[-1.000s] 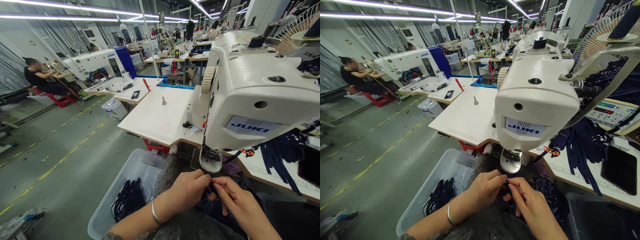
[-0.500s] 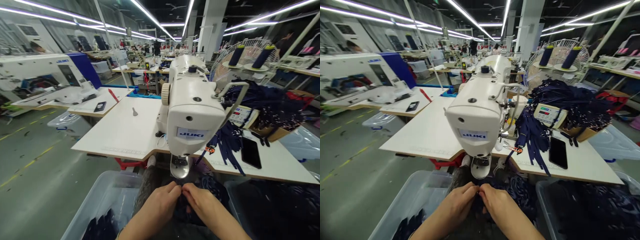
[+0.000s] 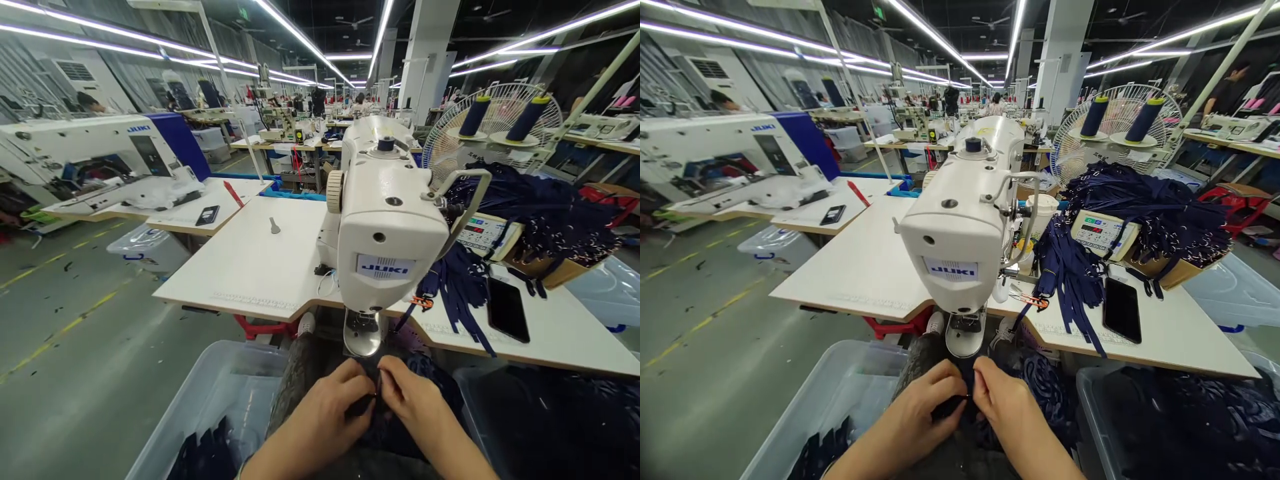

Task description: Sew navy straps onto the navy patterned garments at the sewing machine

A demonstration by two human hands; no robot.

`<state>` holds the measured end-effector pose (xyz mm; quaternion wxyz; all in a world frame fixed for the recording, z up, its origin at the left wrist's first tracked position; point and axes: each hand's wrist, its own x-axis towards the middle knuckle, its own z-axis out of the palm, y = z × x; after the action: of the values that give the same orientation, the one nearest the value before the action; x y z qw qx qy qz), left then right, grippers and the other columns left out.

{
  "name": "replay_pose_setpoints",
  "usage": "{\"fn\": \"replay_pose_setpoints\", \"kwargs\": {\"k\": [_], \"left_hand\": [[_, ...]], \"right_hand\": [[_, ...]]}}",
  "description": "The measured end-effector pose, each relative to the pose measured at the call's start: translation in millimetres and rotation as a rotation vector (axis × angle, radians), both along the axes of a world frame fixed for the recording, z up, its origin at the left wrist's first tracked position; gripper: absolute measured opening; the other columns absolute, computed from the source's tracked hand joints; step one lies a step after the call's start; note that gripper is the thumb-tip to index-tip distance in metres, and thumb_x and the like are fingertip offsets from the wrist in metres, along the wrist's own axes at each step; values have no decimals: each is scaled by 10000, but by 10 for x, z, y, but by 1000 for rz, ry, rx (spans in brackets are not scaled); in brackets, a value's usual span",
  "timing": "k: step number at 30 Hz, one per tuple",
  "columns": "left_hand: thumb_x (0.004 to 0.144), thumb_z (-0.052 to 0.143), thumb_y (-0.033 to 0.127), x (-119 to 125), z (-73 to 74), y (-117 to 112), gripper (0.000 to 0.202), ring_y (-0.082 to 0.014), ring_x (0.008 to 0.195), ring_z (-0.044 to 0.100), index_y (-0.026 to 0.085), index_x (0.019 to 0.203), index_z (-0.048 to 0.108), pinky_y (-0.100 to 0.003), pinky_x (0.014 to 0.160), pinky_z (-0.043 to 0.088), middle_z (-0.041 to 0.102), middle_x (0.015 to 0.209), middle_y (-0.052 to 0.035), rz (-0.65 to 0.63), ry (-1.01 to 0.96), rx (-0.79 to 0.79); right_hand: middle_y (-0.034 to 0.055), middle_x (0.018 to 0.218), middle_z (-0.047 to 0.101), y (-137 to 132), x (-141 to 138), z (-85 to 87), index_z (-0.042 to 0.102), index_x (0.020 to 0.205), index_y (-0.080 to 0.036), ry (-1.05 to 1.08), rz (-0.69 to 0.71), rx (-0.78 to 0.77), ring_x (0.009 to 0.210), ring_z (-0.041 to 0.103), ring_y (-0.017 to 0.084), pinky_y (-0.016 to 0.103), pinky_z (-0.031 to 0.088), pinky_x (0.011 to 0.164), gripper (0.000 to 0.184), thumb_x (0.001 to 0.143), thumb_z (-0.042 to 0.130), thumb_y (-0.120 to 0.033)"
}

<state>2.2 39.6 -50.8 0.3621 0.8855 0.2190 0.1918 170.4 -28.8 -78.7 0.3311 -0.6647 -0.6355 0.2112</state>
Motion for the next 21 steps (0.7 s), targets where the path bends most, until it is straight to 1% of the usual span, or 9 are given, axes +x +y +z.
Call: {"fn": "replay_pose_setpoints", "kwargs": {"k": [3,5,7,9,12,14,16,19,21], "left_hand": [[870,534,57,-35,49,4,148,-123,966,586,186,931,573,-228,888,468,497,1299,-84,-77,-138,4],[882,526,61,-41,67,14,128,-137,1018,586,178,926,554,-240,915,468,560,1234,-91,-113,-210,-36],[881,548,75,-32,61,27,106,-143,1012,595,174,919,544,-237,892,477,628,1075,-74,-86,-250,-117],[859,594,98,-12,34,34,91,-139,952,605,169,885,544,-238,849,481,634,1006,-65,24,-287,-215],[820,654,145,28,-17,34,132,-132,867,603,166,814,524,-243,796,475,639,949,-57,183,-352,-438],[806,676,173,50,-44,33,166,-123,824,602,164,776,513,-238,772,469,654,917,-52,223,-381,-597],[789,699,193,65,-66,36,200,-118,806,603,163,752,504,-236,769,462,669,902,-50,238,-409,-712],[764,728,213,78,-91,42,244,-112,782,608,167,735,489,-234,758,460,687,893,-47,265,-452,-808],[754,742,234,90,-98,41,262,-114,771,620,169,730,489,-234,746,468,697,887,-46,284,-471,-830]], "right_hand": [[-81,548,510,-40,53,100,517,991,-245,238,83,-174,401,572,97,181,424,447,223,973,312,-331],[-62,620,560,-72,118,155,511,1097,-256,309,99,-171,461,589,105,194,465,489,268,992,295,-375],[-38,711,596,-88,201,190,509,1163,-275,281,79,-103,564,611,118,209,495,549,271,989,348,-406],[-23,803,624,-73,277,206,533,1162,-303,174,68,-5,683,630,137,220,505,607,258,937,502,-426],[-20,882,649,2,328,206,587,1029,-314,31,87,157,774,628,154,233,491,647,182,871,634,-393],[-17,855,642,51,321,194,594,956,-298,-12,98,259,781,611,159,257,481,690,82,897,607,-353],[11,893,629,61,301,164,608,949,-280,-66,29,373,850,597,187,308,467,780,70,904,596,-332],[63,1030,613,-15,270,58,632,992,-256,-98,-172,533,1005,568,245,397,414,915,108,890,607,-280],[58,994,634,-92,238,-47,640,985,-254,-30,-161,529,954,601,229,368,447,872,118,921,542,-245]]}}
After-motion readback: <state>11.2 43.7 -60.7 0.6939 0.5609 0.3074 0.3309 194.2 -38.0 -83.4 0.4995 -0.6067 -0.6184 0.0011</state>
